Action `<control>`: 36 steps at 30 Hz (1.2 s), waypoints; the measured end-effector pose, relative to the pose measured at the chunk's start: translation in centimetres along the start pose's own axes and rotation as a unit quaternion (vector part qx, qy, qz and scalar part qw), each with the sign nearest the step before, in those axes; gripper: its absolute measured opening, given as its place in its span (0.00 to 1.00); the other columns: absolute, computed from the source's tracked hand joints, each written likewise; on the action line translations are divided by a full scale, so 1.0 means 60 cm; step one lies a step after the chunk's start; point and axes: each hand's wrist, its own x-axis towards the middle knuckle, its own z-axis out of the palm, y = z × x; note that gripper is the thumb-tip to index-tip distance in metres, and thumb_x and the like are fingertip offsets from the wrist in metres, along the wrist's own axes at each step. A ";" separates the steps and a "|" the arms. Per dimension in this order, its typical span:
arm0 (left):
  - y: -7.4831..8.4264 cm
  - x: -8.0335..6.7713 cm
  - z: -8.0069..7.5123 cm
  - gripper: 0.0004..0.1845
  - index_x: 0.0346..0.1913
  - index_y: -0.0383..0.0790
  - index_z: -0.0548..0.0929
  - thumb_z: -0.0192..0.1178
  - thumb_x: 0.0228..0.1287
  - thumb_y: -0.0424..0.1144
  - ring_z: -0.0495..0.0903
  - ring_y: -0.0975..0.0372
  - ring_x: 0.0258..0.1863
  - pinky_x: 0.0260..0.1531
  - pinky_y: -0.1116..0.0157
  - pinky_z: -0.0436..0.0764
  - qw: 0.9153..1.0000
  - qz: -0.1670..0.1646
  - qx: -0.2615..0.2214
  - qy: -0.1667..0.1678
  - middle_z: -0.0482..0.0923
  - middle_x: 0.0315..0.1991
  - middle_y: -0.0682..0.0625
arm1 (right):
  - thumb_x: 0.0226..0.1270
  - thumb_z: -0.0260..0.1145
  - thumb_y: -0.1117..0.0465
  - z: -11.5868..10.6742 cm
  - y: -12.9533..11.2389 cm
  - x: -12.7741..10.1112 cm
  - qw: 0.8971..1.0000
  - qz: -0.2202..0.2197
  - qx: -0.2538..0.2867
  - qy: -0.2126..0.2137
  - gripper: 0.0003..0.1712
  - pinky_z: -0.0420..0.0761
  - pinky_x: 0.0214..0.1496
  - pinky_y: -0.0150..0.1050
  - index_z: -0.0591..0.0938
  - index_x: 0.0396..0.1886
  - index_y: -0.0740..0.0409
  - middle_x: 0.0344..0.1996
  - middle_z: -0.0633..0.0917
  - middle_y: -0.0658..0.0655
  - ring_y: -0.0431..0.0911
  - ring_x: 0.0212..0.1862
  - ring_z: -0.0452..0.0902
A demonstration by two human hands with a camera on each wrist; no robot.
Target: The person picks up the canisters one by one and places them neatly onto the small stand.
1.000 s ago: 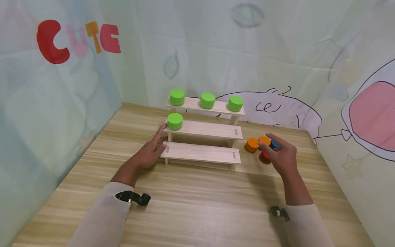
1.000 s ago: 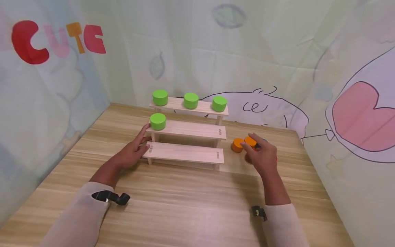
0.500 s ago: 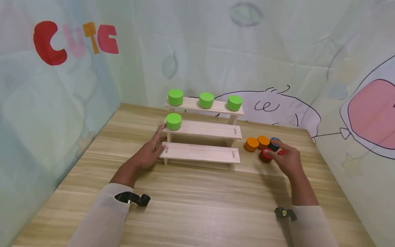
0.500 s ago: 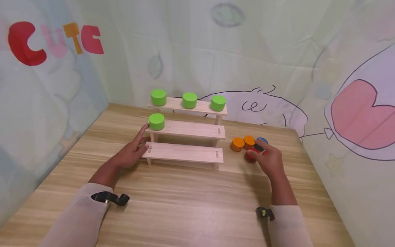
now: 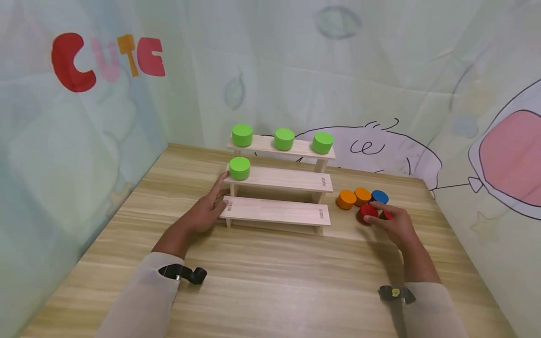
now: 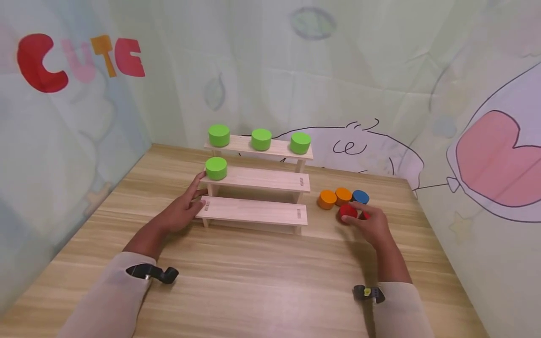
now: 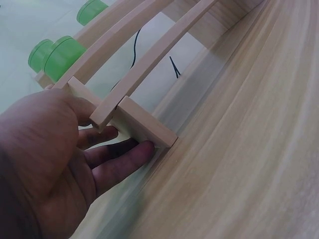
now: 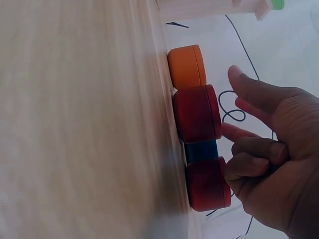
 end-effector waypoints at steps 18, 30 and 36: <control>0.001 -0.004 0.000 0.43 0.90 0.66 0.29 0.44 0.90 0.40 0.67 0.30 0.80 0.78 0.31 0.66 1.000 0.000 -0.002 0.000 0.58 0.85 0.29 | 0.75 0.76 0.60 0.012 0.015 0.007 0.997 -0.060 -0.049 -0.003 0.30 0.69 0.80 0.71 0.82 0.73 0.62 0.77 0.76 0.72 0.74 0.79 0.66; -0.001 -0.003 -0.001 0.43 0.90 0.68 0.29 0.44 0.91 0.42 0.68 0.31 0.80 0.79 0.31 0.64 1.000 0.006 0.002 -0.002 0.59 0.85 0.29 | 0.78 0.73 0.59 0.018 0.015 0.002 0.997 -0.050 -0.062 0.006 0.28 0.71 0.79 0.70 0.82 0.73 0.61 0.77 0.76 0.73 0.74 0.78 0.66; -0.002 -0.004 -0.001 0.43 0.90 0.66 0.29 0.44 0.91 0.41 0.67 0.31 0.81 0.79 0.31 0.65 1.000 0.010 -0.003 -0.002 0.58 0.86 0.29 | 0.79 0.72 0.59 0.018 0.015 0.002 0.996 -0.055 -0.064 0.007 0.28 0.71 0.79 0.69 0.82 0.74 0.60 0.77 0.76 0.72 0.73 0.78 0.67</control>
